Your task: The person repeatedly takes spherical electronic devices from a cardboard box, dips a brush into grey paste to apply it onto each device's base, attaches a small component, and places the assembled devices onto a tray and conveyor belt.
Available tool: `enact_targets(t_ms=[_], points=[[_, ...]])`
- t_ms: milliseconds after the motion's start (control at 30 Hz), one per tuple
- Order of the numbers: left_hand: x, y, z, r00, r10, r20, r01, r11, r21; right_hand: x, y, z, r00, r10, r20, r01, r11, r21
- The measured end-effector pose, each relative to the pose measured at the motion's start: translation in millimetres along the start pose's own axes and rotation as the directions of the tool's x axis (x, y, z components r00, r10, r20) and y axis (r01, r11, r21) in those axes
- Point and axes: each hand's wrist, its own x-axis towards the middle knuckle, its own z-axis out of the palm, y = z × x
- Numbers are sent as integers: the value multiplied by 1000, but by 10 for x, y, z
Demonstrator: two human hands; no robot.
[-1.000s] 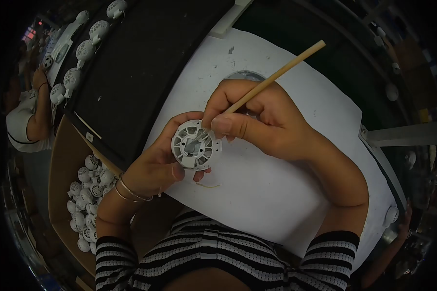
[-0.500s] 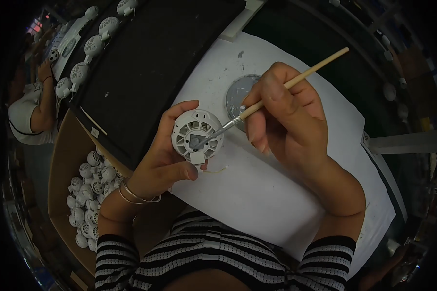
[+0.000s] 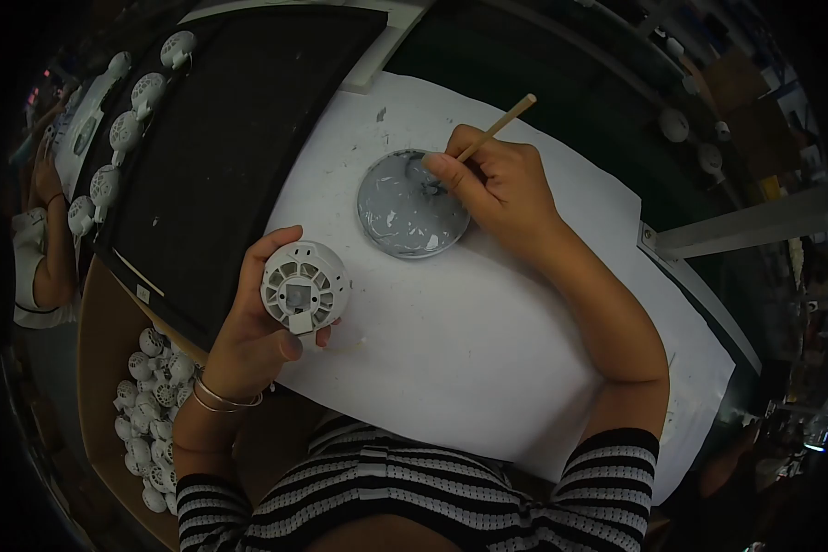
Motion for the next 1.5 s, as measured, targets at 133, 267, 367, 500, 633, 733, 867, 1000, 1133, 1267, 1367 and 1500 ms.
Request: enact_targets(t_ms=[133, 267, 367, 500, 633, 733, 867, 1000, 1133, 1267, 1367, 1500], points=[[12, 0, 29, 1000, 12, -8, -12, 1000, -2, -8, -64, -40, 999, 6, 35, -4, 999, -46], [35, 51, 136, 974, -73, -213, 88, 994, 62, 22, -76, -80, 999, 1, 51, 0, 1000, -22], [30, 39, 116, 978, -66, -198, 73, 997, 27, 27, -162, -69, 998, 61, -13, -53, 942, 332], [9, 50, 103, 986, -68, -153, 66, 998, -19, 187, -67, -117, 975, 222, -23, -211, 950, 230], [-19, 28, 20, 998, -62, -31, 63, 998, 14, 277, -38, -234, 956, 293, 11, -256, 816, 517], [-16, 46, 30, 996, -80, -31, 81, 996, 39, 256, -31, -207, 946, 325, -13, -296, 878, 376], [0, 44, 41, 994, -108, -18, 108, 994, -7, 219, -46, -143, 896, 442, 38, -431, 846, 313], [25, 53, 53, 986, -169, 7, 169, 985, -30, 353, -183, -287, 953, 302, -18, -232, 767, 598], [68, -10, 104, 989, -142, -30, 138, 986, -98, 403, -447, -304, 988, 103, 111, -151, 663, 733], [46, -4, 130, 985, -171, 15, 171, 974, -150, 185, -653, 21, 967, 73, 245, -235, 627, 743], [17, 55, 166, 982, -186, 13, 186, 972, -144, 39, -659, 178, 923, 161, 350, -371, 618, 693], [0, 39, 106, 973, -209, 99, 220, 967, -125, -57, -560, 241, 890, 157, 428, -426, 619, 660]])
